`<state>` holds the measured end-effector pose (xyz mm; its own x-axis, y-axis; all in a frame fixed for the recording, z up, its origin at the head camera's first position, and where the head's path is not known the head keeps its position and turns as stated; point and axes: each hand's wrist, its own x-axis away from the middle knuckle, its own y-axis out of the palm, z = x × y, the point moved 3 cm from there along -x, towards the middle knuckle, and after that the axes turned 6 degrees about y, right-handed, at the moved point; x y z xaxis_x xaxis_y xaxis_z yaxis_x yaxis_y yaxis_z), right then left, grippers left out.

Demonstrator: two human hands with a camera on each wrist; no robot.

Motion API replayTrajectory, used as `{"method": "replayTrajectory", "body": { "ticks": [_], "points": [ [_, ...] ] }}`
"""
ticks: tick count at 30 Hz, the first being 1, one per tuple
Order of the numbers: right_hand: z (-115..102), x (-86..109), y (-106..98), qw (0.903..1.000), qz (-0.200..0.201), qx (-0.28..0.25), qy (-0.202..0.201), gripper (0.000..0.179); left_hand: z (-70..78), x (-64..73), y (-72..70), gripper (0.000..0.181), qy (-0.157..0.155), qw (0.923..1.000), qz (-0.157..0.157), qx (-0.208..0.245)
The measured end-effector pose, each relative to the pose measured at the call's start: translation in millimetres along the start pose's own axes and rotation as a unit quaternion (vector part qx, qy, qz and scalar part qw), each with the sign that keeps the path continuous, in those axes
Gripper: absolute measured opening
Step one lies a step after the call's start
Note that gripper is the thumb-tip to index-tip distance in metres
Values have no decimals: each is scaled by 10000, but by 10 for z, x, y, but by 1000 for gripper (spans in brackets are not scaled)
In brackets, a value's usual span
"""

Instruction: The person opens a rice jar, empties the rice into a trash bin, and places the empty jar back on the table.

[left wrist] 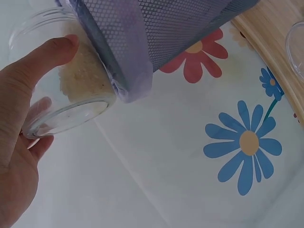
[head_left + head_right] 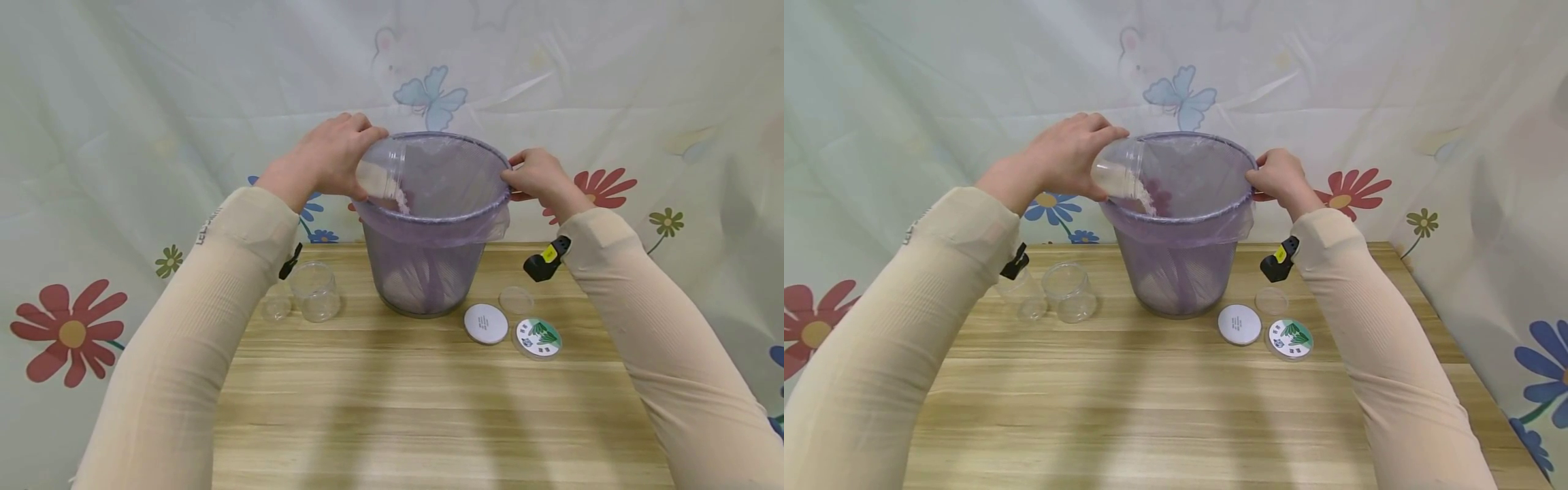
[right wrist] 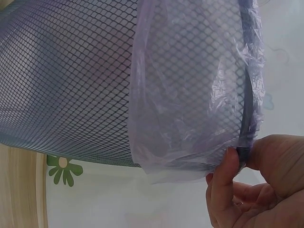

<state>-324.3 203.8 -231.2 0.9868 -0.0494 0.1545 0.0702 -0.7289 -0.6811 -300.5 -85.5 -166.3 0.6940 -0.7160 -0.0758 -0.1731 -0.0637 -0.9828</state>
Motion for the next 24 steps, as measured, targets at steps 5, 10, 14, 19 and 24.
{"method": "replayTrajectory", "body": {
  "ticks": [5,10,14,19,24],
  "points": [
    [-5,1,-1,10000,-6,43,-28,53,4,-2,4,89,34,10000,13,-51],
    [-7,-1,1,10000,0,54,-27,54,4,-4,11,88,90,9999,73,-83],
    [-8,1,4,10000,20,62,-17,53,2,-5,15,88,131,9998,138,-105],
    [-4,3,1,9999,14,88,-49,54,4,-14,18,89,164,9996,147,-149],
    [1,7,-6,9999,-6,125,-72,54,13,-23,19,89,192,9996,142,-181]
  ]
}}
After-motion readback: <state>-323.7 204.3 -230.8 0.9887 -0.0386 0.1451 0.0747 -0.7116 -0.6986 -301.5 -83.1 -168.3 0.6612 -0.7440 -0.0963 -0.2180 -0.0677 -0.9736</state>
